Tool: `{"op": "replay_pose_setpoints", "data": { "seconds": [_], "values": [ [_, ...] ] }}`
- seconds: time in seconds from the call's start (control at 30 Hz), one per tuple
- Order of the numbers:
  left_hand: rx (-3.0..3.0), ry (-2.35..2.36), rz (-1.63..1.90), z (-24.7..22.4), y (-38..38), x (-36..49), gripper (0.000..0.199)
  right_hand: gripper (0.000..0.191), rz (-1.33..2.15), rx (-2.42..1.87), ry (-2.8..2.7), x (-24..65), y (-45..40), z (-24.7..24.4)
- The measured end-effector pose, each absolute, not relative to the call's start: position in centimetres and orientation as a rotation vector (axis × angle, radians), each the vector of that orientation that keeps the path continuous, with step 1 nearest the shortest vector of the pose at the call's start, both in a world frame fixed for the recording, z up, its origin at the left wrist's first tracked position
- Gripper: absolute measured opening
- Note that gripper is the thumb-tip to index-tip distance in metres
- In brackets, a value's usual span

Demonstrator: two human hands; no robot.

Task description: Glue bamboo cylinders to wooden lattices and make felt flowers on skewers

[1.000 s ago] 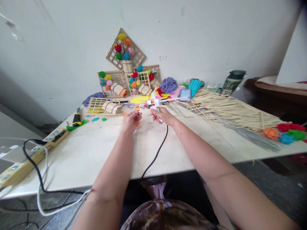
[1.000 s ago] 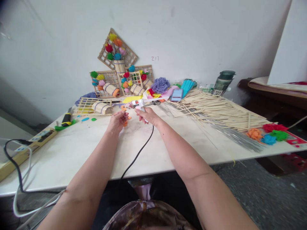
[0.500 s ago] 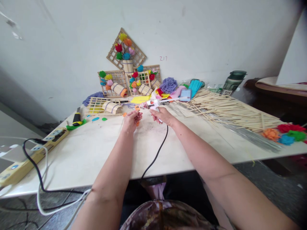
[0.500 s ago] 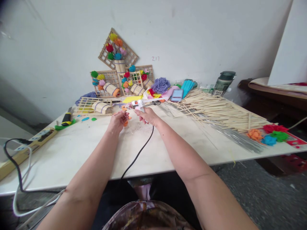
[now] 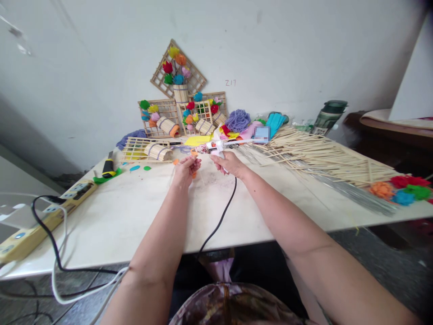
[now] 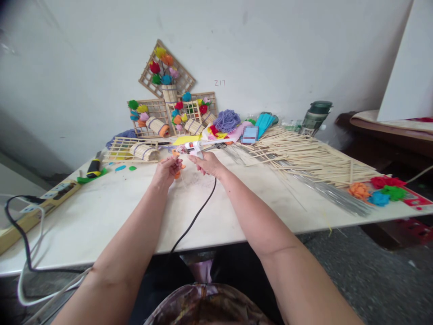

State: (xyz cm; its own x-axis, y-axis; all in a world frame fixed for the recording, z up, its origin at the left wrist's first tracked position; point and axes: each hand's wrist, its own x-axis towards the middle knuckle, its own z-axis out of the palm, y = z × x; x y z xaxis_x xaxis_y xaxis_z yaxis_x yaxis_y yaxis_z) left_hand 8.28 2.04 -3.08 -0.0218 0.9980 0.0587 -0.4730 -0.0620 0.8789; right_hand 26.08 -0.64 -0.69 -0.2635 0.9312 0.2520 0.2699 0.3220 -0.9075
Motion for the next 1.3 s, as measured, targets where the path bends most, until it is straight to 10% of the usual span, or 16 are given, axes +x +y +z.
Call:
{"op": "replay_pose_setpoints", "data": {
  "seconds": [1.3],
  "values": [
    [0.826, 0.777, 1.498, -2.9, 2.1, 8.0, 0.006, 0.035, 0.679, -1.209, -1.765, 26.2, -0.2, -0.8]
  ]
}}
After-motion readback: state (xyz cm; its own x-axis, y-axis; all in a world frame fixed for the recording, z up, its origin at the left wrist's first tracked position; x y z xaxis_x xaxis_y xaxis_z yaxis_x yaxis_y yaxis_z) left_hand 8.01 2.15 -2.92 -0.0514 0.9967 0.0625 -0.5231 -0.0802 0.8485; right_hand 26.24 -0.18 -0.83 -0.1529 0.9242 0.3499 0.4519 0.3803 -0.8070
